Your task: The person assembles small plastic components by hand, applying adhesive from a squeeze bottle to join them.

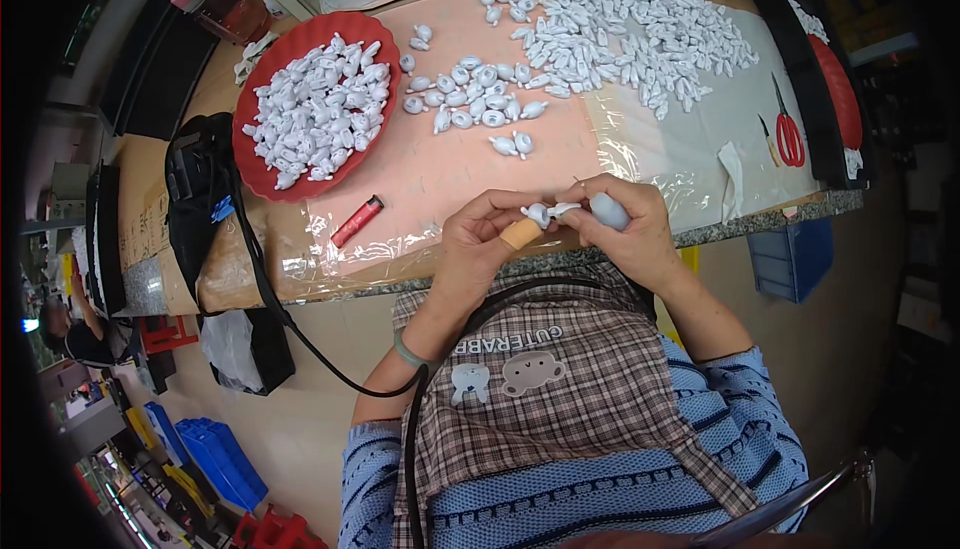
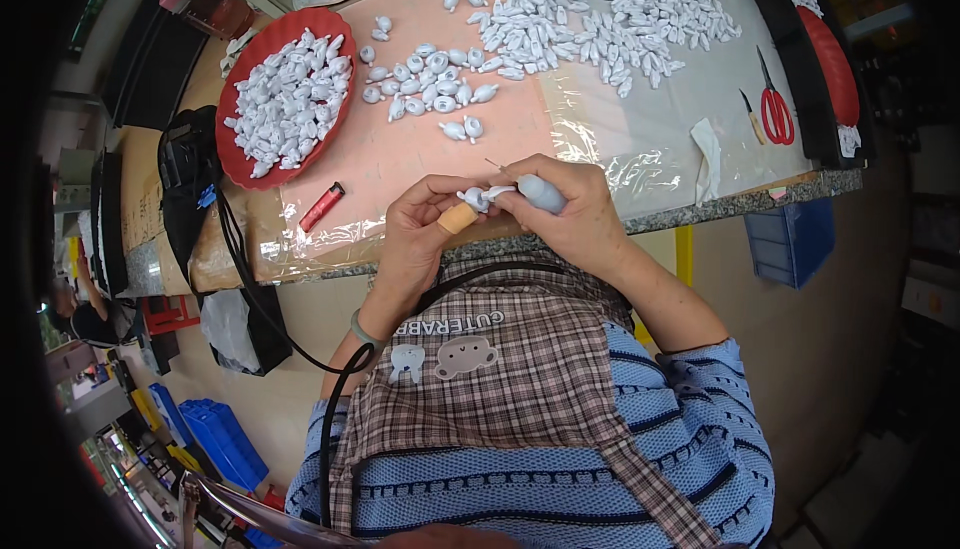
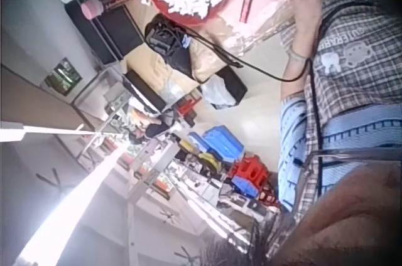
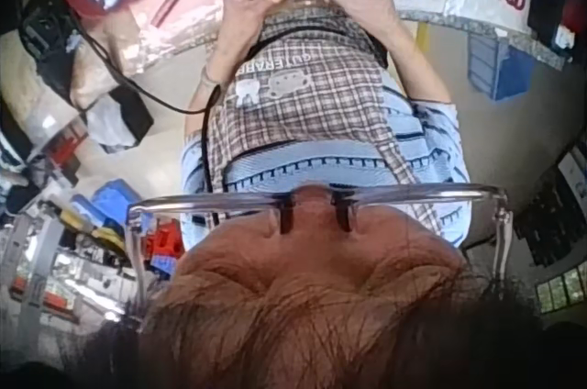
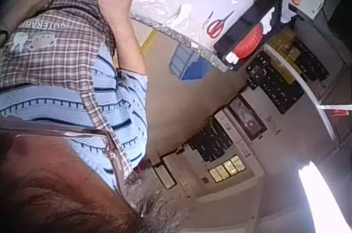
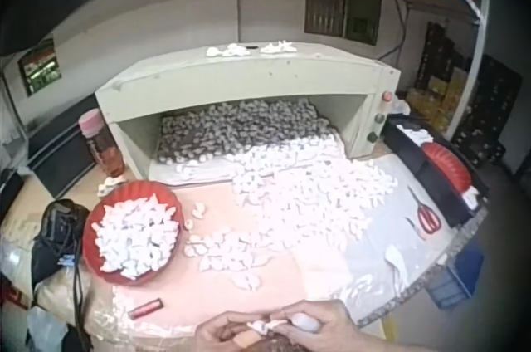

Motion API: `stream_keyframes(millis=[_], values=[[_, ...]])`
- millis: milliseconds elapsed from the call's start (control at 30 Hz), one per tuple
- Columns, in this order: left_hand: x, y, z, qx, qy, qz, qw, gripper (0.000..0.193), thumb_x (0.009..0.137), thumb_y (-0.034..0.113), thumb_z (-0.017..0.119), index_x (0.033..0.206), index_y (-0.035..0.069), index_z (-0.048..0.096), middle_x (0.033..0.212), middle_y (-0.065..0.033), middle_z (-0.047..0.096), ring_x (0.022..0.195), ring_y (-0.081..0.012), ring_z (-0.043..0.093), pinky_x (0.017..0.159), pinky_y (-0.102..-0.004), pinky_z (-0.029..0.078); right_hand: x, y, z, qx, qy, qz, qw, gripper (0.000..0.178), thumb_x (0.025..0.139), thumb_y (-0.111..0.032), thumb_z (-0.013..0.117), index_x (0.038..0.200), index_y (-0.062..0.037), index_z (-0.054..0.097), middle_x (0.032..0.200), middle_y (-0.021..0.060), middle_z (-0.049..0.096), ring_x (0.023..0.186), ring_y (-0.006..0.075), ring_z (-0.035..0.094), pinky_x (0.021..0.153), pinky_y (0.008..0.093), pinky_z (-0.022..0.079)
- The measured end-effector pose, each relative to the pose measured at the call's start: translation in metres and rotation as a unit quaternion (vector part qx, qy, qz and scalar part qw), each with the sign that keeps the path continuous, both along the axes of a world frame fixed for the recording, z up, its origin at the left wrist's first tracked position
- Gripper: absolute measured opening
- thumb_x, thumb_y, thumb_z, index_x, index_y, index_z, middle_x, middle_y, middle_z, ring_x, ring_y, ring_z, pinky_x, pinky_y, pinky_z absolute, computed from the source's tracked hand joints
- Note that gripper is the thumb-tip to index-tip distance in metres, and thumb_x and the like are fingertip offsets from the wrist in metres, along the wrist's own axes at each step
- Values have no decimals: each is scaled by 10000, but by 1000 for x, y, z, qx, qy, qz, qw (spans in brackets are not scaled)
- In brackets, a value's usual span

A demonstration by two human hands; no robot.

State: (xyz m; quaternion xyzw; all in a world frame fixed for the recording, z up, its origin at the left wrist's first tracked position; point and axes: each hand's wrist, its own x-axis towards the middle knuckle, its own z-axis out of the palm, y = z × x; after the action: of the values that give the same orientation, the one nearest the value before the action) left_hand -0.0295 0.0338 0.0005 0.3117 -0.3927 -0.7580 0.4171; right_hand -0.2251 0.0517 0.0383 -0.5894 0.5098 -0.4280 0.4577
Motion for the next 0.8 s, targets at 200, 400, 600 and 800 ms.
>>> stream_keyframes(millis=[200, 400, 600, 800], values=[[0, 2, -1, 0, -13, -3, 1000, 253, 865, -44, 611, 1116, -41, 579, 1069, -113, 647, 985, -168, 638, 880, -279, 520, -3, -4, -6, -126, 100, 44, 986, 168, 793, 10, 691, 958, -3, 660, 870, 103, 697, 752, 174, 675, 656, 275, 521], [-1, 4, -4, -35, -47, -8, 998, 250, 870, -27, 624, 1117, -19, 589, 1033, -64, 641, 945, -123, 622, 835, -242, 515, -3, -4, -3, -141, 136, 59, 979, 177, 767, 11, 704, 938, -13, 661, 876, 114, 694, 777, 218, 686, 671, 292, 526], [-4, 5, -2, -71, -51, -2, 996, 234, 876, -5, 629, 1108, -10, 599, 1023, -55, 638, 942, -120, 622, 834, -237, 512, -2, -2, -6, -158, 140, 64, 975, 178, 763, 0, 715, 930, -12, 653, 866, 115, 690, 759, 232, 683, 651, 300, 523], [-5, 6, 0, -72, -56, 1, 996, 237, 875, -14, 624, 1110, -11, 599, 1025, -56, 631, 943, -119, 619, 838, -239, 509, -4, -1, -9, -169, 147, 67, 972, 193, 757, 10, 717, 936, -10, 647, 855, 117, 686, 753, 236, 682, 639, 300, 519]])
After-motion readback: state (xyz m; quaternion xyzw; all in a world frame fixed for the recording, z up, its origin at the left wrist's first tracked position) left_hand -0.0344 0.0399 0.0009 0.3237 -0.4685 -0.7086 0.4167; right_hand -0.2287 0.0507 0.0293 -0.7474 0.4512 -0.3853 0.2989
